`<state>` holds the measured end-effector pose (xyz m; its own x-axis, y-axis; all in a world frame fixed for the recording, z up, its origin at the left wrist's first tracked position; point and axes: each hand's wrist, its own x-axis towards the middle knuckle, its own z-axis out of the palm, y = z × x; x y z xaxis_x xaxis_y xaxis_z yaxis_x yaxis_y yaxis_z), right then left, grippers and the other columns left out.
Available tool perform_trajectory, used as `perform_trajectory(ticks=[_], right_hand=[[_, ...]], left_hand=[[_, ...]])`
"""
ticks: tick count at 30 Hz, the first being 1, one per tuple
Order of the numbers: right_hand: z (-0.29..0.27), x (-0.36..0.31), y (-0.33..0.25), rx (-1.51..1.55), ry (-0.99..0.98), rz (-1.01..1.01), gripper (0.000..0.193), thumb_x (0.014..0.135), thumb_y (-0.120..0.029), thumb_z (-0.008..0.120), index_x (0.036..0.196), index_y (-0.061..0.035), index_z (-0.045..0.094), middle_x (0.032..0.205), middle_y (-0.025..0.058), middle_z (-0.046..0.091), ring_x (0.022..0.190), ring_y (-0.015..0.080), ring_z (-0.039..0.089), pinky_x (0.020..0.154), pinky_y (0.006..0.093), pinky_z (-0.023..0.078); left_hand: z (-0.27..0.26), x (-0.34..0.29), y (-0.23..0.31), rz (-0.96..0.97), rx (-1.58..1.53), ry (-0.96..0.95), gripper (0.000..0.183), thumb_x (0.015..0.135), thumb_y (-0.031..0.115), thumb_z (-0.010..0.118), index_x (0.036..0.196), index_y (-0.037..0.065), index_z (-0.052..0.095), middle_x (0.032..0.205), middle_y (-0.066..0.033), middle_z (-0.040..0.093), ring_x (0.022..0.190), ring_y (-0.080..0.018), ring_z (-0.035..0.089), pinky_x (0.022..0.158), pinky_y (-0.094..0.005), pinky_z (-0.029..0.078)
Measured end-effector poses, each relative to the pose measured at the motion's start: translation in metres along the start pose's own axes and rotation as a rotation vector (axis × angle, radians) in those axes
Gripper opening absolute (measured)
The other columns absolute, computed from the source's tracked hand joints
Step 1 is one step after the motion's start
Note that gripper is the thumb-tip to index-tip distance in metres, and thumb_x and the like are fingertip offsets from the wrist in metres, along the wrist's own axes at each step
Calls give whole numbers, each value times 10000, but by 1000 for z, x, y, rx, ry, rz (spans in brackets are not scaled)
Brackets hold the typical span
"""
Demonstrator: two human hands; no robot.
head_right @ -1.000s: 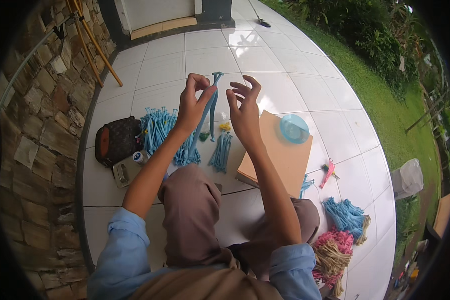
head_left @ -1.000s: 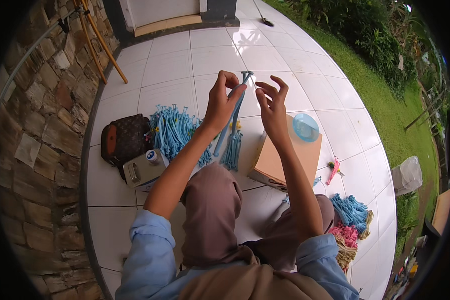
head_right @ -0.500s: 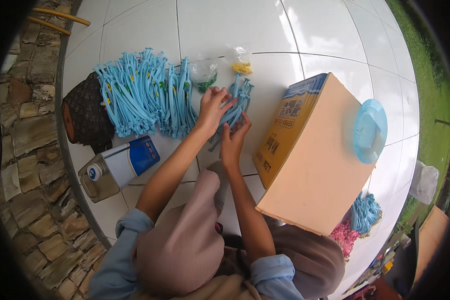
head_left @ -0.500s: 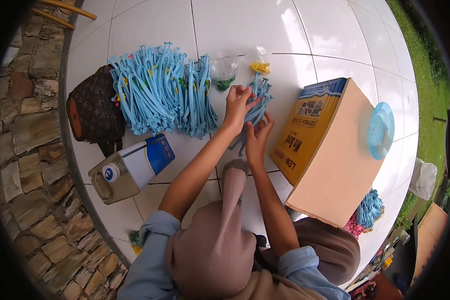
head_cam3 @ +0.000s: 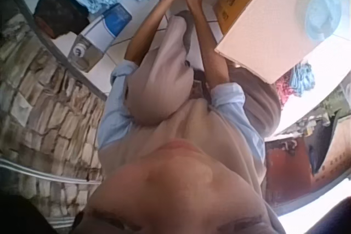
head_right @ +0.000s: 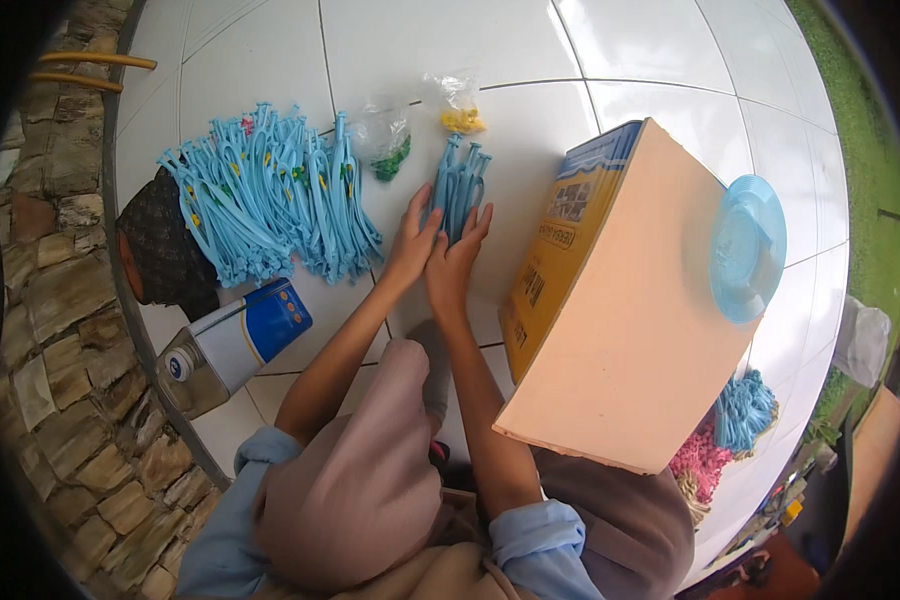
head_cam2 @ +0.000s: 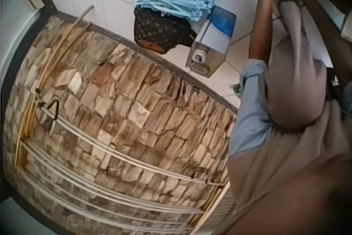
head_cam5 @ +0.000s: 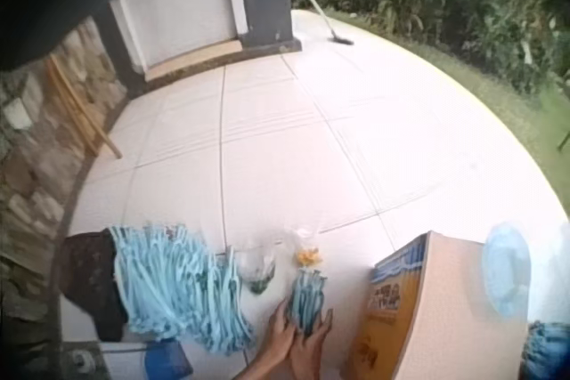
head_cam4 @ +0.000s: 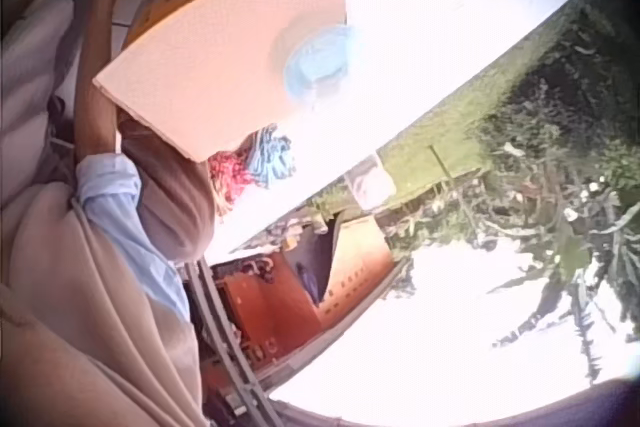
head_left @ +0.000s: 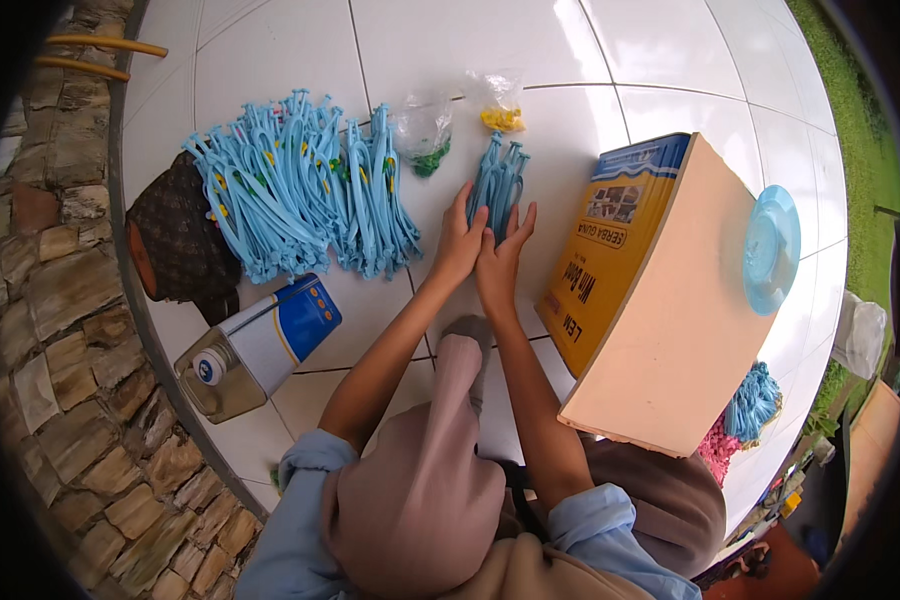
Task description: The person assembles shoe straps by applying adhesive from a small dish onto blue straps, folding them over, and then attaching small plastic decorative elements from a bag onto the work surface.
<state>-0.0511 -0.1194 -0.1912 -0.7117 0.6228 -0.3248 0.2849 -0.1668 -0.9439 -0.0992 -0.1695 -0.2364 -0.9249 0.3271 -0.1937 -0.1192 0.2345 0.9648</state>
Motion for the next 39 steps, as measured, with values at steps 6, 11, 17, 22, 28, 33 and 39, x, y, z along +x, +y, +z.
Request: perform_trajectory(ticks=[6,11,17,22,28,33,39], right_hand=[[-13,-53,-57,143,-92,66,580,870,-29,391,1368,-30,95,1369,257,235,1259,333,309,1005,368,289],[-56,-103,-175,392,-282,-42,511,910,-110,376,1352,-42,131,1301,189,371,1153,237,432,959,340,366],[-199,-117,-308,93,-162,-559,427,910,-126,425,1281,-9,248,1017,175,567,876,224,609,813,307,476],[-336,-108,-312,-559,204,-753,306,873,-79,454,1178,-75,421,831,185,624,807,242,642,656,337,495],[-469,-94,-134,-686,71,222,403,780,-189,551,1149,-49,470,832,132,641,782,254,639,688,349,493],[-509,-73,-49,-1325,-207,207,413,813,-218,536,1169,-24,458,996,206,593,782,333,617,746,406,486],[-484,-22,46,-383,275,106,384,768,-95,507,1134,-27,414,762,244,601,798,388,596,731,427,457]], left_hand=[[-14,-34,66,135,-46,80,353,883,144,480,1203,7,422,1186,-175,490,1103,-275,475,931,-349,365],[-20,-60,210,321,-272,-64,243,907,141,450,1120,27,471,1095,-114,534,1045,-186,507,875,-306,403],[32,-128,378,637,-253,-372,234,910,205,447,1077,57,518,966,-55,580,967,-132,526,890,-304,377],[171,-161,398,754,-64,-553,218,867,183,492,991,12,547,938,-84,598,839,-180,586,738,-293,464],[320,-197,246,443,288,-666,233,814,171,526,997,33,564,913,-129,603,830,-219,591,752,-324,462],[342,-219,107,302,460,-737,251,784,119,527,1019,30,527,992,-171,526,921,-298,518,818,-395,414],[376,-195,74,265,321,-442,258,778,10,487,1035,15,506,1056,-145,516,1027,-289,470,903,-371,358]])
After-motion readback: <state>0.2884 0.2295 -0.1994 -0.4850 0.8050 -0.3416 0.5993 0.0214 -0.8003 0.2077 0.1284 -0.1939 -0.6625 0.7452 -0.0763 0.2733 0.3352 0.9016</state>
